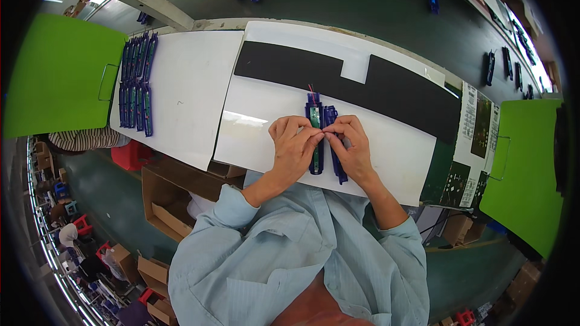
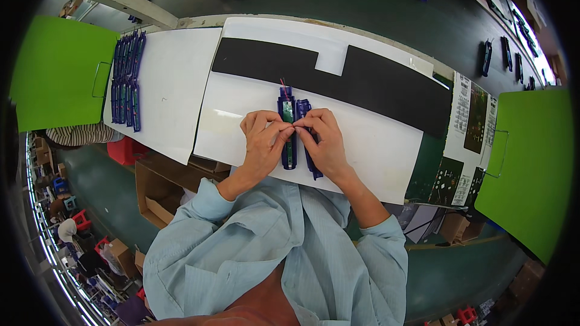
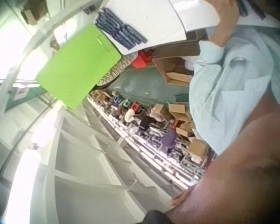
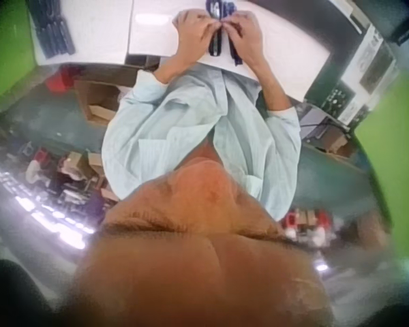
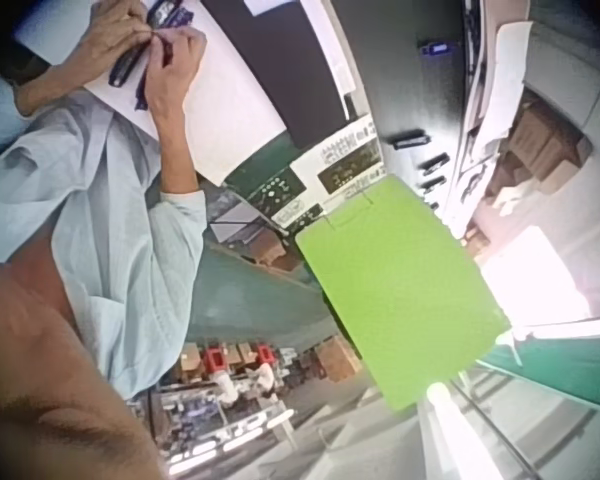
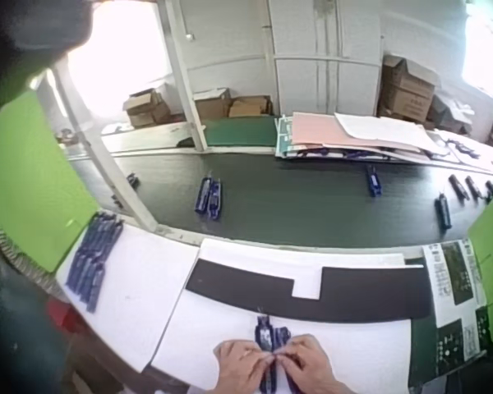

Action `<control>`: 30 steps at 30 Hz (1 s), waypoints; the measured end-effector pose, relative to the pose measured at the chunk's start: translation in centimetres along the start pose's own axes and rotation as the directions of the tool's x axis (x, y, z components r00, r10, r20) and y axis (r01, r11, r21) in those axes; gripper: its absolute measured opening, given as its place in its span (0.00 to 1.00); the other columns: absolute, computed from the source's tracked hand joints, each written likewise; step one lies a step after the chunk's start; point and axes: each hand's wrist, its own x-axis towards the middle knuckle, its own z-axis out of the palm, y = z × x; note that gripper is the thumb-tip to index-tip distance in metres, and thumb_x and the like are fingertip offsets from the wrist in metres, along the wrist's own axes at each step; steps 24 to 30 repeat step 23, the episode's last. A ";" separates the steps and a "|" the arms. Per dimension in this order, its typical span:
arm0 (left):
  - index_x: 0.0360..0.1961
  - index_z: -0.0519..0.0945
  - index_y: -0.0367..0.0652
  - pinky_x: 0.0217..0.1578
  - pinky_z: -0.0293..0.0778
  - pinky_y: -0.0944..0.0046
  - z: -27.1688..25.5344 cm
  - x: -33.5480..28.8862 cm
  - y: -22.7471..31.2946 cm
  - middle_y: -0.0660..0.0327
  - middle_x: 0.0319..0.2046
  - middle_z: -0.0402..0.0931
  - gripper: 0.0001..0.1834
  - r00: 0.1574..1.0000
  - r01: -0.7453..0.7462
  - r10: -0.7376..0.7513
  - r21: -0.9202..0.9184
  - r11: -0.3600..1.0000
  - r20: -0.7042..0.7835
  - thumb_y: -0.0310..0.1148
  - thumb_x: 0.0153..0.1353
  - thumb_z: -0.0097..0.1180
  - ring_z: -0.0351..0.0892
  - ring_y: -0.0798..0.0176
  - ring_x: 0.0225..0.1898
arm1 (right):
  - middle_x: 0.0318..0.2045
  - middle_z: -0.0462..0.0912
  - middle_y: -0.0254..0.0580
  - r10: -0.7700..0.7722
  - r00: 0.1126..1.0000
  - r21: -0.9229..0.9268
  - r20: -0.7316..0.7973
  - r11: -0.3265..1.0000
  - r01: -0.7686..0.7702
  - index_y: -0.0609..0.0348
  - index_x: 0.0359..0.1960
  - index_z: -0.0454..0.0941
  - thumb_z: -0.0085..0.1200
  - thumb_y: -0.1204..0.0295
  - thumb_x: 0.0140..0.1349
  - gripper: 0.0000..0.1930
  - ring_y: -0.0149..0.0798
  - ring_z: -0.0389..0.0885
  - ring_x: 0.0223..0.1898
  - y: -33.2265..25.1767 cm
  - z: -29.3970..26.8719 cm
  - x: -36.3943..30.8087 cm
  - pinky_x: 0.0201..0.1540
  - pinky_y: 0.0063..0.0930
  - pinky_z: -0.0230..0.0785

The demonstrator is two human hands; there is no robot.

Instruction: The person repeatedly picks up small blue and green electronic modules from a table, aligns them, and presses them together. They then place the assembled units onto a black mat on the table. The process is repeated for multiple units throughout the clip.

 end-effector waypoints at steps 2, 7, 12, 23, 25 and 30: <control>0.40 0.90 0.47 0.58 0.59 0.51 0.2 -0.3 0.1 0.63 0.46 0.79 0.06 0.998 0.052 -0.051 -0.056 0.997 0.022 0.36 0.65 0.71 0.70 0.54 0.53 | 0.47 0.77 0.40 0.028 1.000 0.049 0.011 0.998 -0.028 0.60 0.44 0.88 0.68 0.77 0.66 0.06 0.36 0.79 0.46 -0.1 -0.1 0.0 0.46 0.28 0.75; 0.45 0.90 0.47 0.58 0.59 0.51 -0.2 -1.0 0.2 0.63 0.48 0.78 0.10 0.999 0.026 -0.025 -0.031 0.999 0.028 0.34 0.64 0.72 0.69 0.54 0.54 | 0.49 0.79 0.42 -0.006 0.998 -0.015 0.058 1.000 0.007 0.61 0.41 0.86 0.67 0.78 0.64 0.05 0.41 0.80 0.49 -0.8 -0.9 0.5 0.49 0.31 0.76; 0.51 0.87 0.47 0.58 0.59 0.50 -1.5 -3.5 1.1 0.61 0.49 0.76 0.18 0.999 0.017 -0.023 0.175 0.984 0.030 0.31 0.60 0.74 0.71 0.53 0.54 | 0.49 0.83 0.41 -0.280 0.938 -0.208 0.205 0.924 0.321 0.61 0.37 0.84 0.67 0.79 0.60 0.06 0.48 0.81 0.53 -2.6 -1.5 2.5 0.55 0.37 0.77; 0.51 0.84 0.45 0.61 0.64 0.43 -0.1 -3.4 0.0 0.58 0.51 0.75 0.16 0.992 -0.036 0.027 0.066 0.997 0.125 0.27 0.62 0.68 0.72 0.52 0.59 | 0.48 0.86 0.40 -0.335 0.826 -0.389 0.452 0.760 0.521 0.58 0.40 0.83 0.67 0.80 0.56 0.10 0.49 0.82 0.57 -1.9 -0.7 2.8 0.57 0.40 0.79; 0.51 0.84 0.45 0.61 0.64 0.43 -0.1 -3.4 0.0 0.58 0.51 0.75 0.16 0.992 -0.036 0.027 0.066 0.997 0.125 0.27 0.62 0.68 0.72 0.52 0.59 | 0.48 0.86 0.40 -0.335 0.826 -0.389 0.452 0.760 0.521 0.58 0.40 0.83 0.67 0.80 0.56 0.10 0.49 0.82 0.57 -1.9 -0.7 2.8 0.57 0.40 0.79; 0.51 0.84 0.45 0.61 0.64 0.43 -0.1 -3.4 0.0 0.58 0.51 0.75 0.16 0.992 -0.036 0.027 0.066 0.997 0.125 0.27 0.62 0.68 0.72 0.52 0.59 | 0.48 0.86 0.40 -0.335 0.826 -0.389 0.452 0.760 0.521 0.58 0.40 0.83 0.67 0.80 0.56 0.10 0.49 0.82 0.57 -1.9 -0.7 2.8 0.57 0.40 0.79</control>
